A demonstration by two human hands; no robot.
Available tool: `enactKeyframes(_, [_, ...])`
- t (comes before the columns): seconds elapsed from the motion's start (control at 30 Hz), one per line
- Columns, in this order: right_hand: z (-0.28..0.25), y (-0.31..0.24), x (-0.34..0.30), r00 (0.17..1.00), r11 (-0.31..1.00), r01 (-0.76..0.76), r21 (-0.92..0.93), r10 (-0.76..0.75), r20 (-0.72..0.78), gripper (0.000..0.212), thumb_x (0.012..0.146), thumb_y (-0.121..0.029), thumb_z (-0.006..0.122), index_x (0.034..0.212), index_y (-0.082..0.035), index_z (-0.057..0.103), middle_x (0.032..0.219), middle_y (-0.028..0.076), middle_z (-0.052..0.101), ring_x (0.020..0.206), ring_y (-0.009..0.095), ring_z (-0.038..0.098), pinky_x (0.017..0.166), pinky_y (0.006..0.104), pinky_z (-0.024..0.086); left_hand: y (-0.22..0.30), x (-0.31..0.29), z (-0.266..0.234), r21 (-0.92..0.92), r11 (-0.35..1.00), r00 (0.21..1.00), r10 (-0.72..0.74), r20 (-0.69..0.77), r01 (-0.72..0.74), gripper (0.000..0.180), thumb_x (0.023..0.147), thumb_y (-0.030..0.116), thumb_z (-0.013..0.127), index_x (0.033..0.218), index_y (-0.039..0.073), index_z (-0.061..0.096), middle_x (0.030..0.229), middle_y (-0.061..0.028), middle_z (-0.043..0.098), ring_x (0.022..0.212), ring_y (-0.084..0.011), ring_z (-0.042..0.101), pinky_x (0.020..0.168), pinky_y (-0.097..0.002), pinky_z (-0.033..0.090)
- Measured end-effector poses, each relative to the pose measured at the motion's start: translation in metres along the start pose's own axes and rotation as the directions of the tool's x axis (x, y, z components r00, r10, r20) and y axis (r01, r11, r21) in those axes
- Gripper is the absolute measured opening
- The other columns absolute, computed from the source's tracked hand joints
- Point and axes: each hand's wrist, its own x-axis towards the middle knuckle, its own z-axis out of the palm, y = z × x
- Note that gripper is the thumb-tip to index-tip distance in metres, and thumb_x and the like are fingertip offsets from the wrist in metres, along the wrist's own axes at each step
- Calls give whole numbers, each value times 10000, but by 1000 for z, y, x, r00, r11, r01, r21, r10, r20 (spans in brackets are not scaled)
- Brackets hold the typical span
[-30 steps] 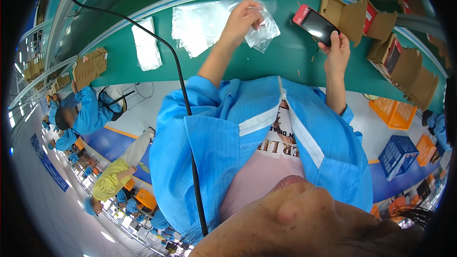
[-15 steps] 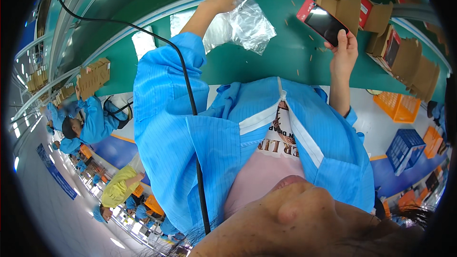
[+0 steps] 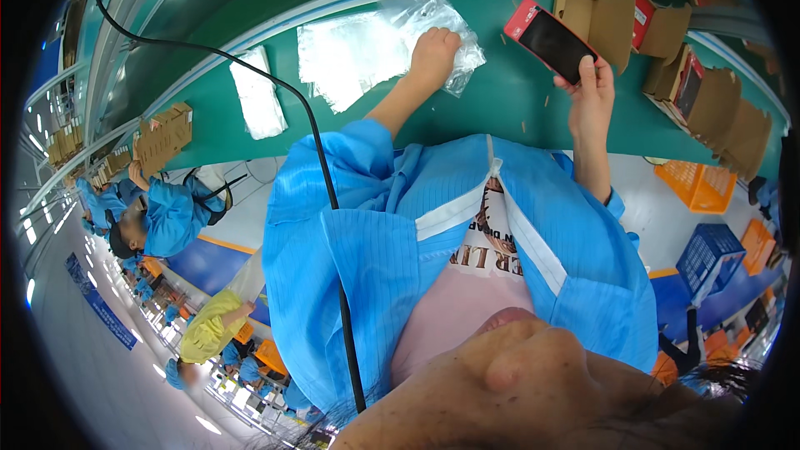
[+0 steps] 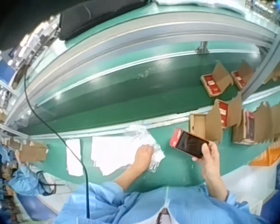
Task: Packing mobile phones into protective plastic sleeves and then into cardboard boxes on an assembly line.
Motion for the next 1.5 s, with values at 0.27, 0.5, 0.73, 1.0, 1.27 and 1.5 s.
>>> enactKeyframes(0.27, [1, 27, -28, 995, 1000, 12, 14, -13, 104, 292, 950, -182, 526, 1148, 1, 414, 975, 90, 553, 833, 160, 604, 710, 316, 574, 41, -3, -9, -96, 991, 995, -87, 44, 91, 165, 778, 119, 621, 903, 23, 572, 836, -140, 546, 802, -331, 522, 708, -421, 432])
enactKeyframes(0.5, [-10, 35, -27, 997, 996, 4, -85, 2, 74, 305, 946, -171, 531, 1161, 3, 402, 948, 73, 528, 806, 117, 567, 688, 306, 576, 37, -17, 4, -35, 999, 997, -4, 79, 7, 122, 741, 64, 587, 850, 18, 558, 820, -120, 543, 813, -308, 525, 703, -393, 444])
enactKeyframes(0.73, [-15, 89, -36, 966, 964, 209, -162, -177, 189, 301, 936, -164, 549, 1158, 5, 435, 977, 118, 583, 838, 167, 611, 698, 286, 538, 28, -15, 11, -177, 980, 992, -66, 111, 85, 77, 812, 74, 554, 853, 10, 562, 834, -178, 579, 822, -365, 545, 718, -448, 439])
enactKeyframes(1.0, [-7, 68, -41, 719, 113, 674, -730, -326, 613, 246, 859, -218, 621, 1016, -36, 567, 804, 138, 614, 719, 296, 588, 607, 375, 466, 34, 2, -17, -163, 973, 977, -184, -105, 166, 113, 779, 52, 552, 884, 38, 593, 769, -139, 562, 746, -336, 544, 660, -425, 434])
enactKeyframes(1.27, [26, 47, -39, 924, 936, -350, -44, 353, 151, 255, 927, -231, 573, 930, 1, 465, 790, 63, 567, 681, 109, 586, 589, 274, 569, 67, 15, -47, -48, 969, 960, 231, -159, -242, 173, 666, 82, 573, 838, 73, 586, 739, -57, 508, 689, -241, 512, 596, -361, 422])
enactKeyframes(1.5, [26, 32, -43, 959, 948, -280, 152, 267, 99, 268, 927, -216, 572, 956, 11, 432, 843, 101, 581, 729, 146, 623, 619, 297, 580, 70, 14, -45, -210, 974, 981, 38, -191, -78, 171, 671, 37, 578, 842, 42, 588, 718, -99, 511, 705, -291, 517, 614, -396, 423])
